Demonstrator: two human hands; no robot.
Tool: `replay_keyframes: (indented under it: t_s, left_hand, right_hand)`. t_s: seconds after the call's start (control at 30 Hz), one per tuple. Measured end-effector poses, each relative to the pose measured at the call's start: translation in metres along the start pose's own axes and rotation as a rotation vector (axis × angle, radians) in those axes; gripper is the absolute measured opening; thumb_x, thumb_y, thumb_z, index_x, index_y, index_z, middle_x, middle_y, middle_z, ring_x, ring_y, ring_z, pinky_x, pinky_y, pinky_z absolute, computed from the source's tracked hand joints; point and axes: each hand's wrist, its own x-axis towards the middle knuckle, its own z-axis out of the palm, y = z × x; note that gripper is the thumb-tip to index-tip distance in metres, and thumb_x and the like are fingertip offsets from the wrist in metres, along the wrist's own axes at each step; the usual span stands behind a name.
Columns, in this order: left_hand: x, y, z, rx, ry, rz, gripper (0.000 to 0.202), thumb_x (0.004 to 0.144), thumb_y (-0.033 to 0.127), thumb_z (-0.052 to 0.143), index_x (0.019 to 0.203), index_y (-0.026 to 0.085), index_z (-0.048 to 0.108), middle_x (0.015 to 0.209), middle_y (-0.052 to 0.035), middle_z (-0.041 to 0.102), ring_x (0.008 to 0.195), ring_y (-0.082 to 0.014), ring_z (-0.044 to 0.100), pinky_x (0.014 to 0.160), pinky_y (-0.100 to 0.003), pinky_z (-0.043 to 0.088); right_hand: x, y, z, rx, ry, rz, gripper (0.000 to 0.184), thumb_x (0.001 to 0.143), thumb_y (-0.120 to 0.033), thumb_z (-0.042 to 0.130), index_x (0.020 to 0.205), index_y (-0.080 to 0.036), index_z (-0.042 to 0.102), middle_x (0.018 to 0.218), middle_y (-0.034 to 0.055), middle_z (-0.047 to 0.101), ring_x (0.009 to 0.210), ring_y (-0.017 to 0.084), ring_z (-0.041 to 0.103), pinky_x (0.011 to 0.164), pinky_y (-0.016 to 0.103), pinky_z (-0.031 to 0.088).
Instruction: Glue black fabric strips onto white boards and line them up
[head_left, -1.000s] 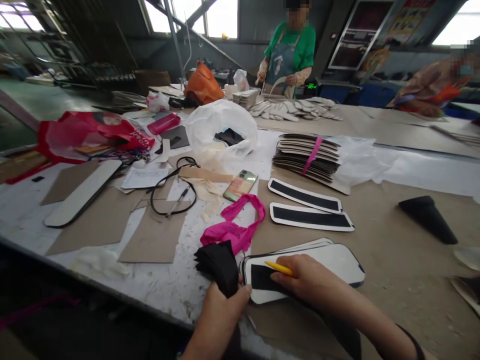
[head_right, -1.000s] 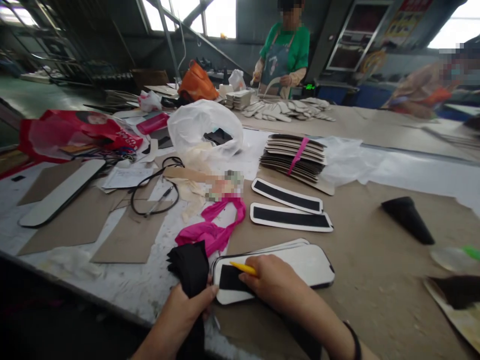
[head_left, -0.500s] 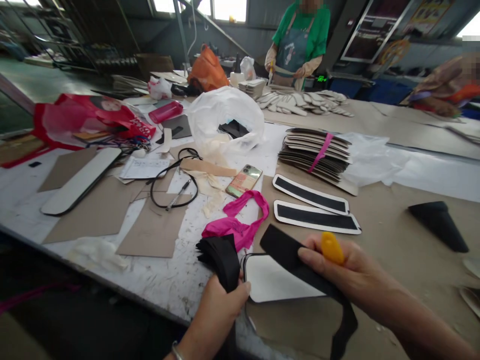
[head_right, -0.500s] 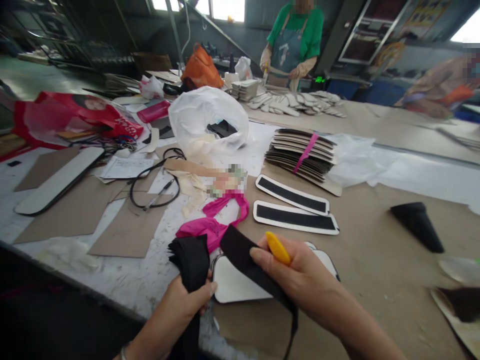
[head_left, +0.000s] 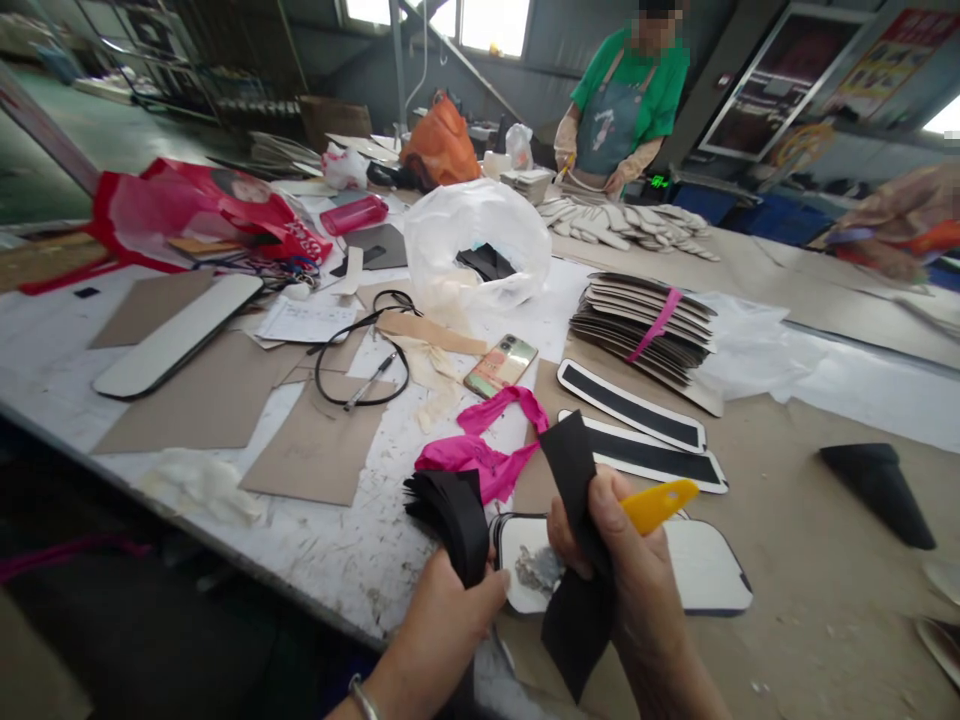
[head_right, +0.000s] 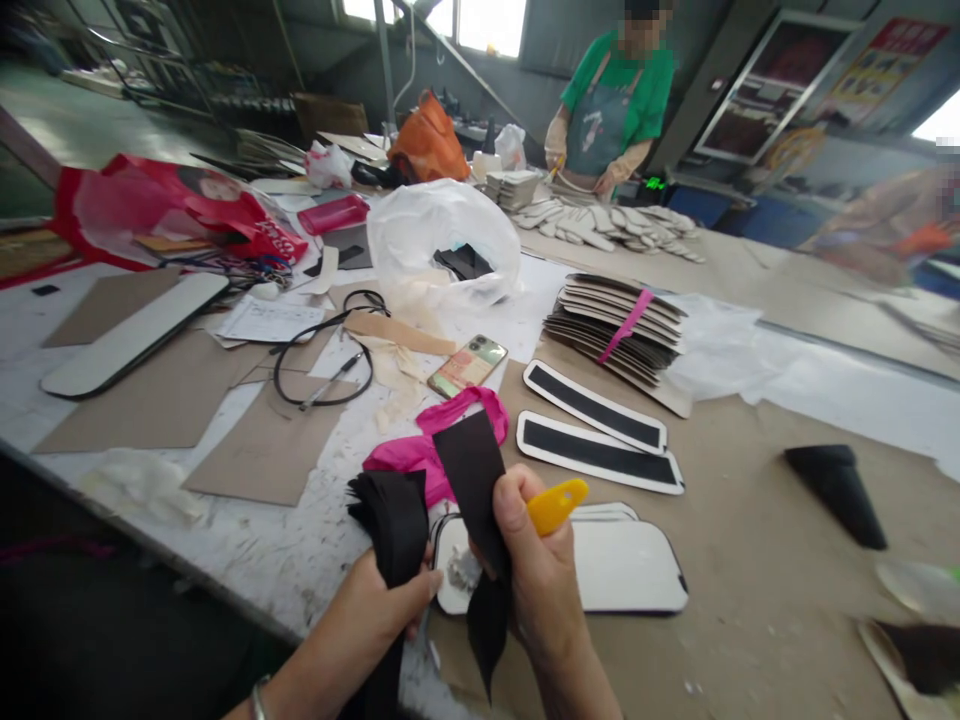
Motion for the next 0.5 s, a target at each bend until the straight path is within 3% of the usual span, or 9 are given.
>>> replay_keyframes:
  t_s: [0.2, 0.37, 0.43, 0.5]
  left_hand:
    - [-0.001, -0.002, -0.003, 0.015, -0.040, 0.054, 0.004, 0.065, 0.019, 0.053, 0.064, 0.017, 0.049, 0.046, 0.0068, 0.041, 0.041, -0.0089, 0.039, 0.042, -0.021, 0.032]
    - [-0.002, 0.002, -0.002, 0.036, -0.023, -0.017, 0.004, 0.066, 0.014, 0.053, 0.070, 0.015, 0.052, 0.045, 0.0068, 0.042, 0.041, -0.0099, 0.041, 0.043, -0.021, 0.034]
    - [-0.002, 0.005, -0.002, 0.031, -0.027, -0.025, 0.005, 0.066, 0.014, 0.054, 0.070, 0.015, 0.052, 0.045, 0.0069, 0.043, 0.040, -0.0096, 0.040, 0.043, -0.021, 0.034]
    - [-0.003, 0.007, -0.003, 0.019, -0.027, -0.033, 0.005, 0.064, 0.014, 0.054, 0.068, 0.015, 0.052, 0.045, 0.0068, 0.043, 0.040, -0.0094, 0.040, 0.042, -0.021, 0.033]
  right_hand:
    - [0.004, 0.008, -0.008, -0.253, 0.026, 0.043, 0.039, 0.082, -0.056, 0.050, 0.069, -0.021, 0.039, 0.050, -0.0068, 0.038, 0.041, 0.007, 0.028, 0.038, 0.019, 0.020]
    - [-0.004, -0.020, -0.028, -0.568, 0.083, 0.078, 0.043, 0.082, -0.061, 0.043, 0.068, -0.021, 0.041, 0.055, -0.0053, 0.032, 0.048, 0.010, 0.030, 0.043, 0.022, 0.026]
    - [-0.005, -0.033, -0.035, -0.728, -0.035, 0.129, 0.044, 0.083, -0.061, 0.041, 0.066, -0.021, 0.041, 0.057, -0.0047, 0.031, 0.051, 0.011, 0.031, 0.046, 0.022, 0.029]
    - [-0.004, -0.044, -0.041, -0.857, -0.260, 0.209, 0.044, 0.083, -0.060, 0.040, 0.065, -0.020, 0.041, 0.059, -0.0042, 0.032, 0.054, 0.011, 0.031, 0.050, 0.023, 0.030]
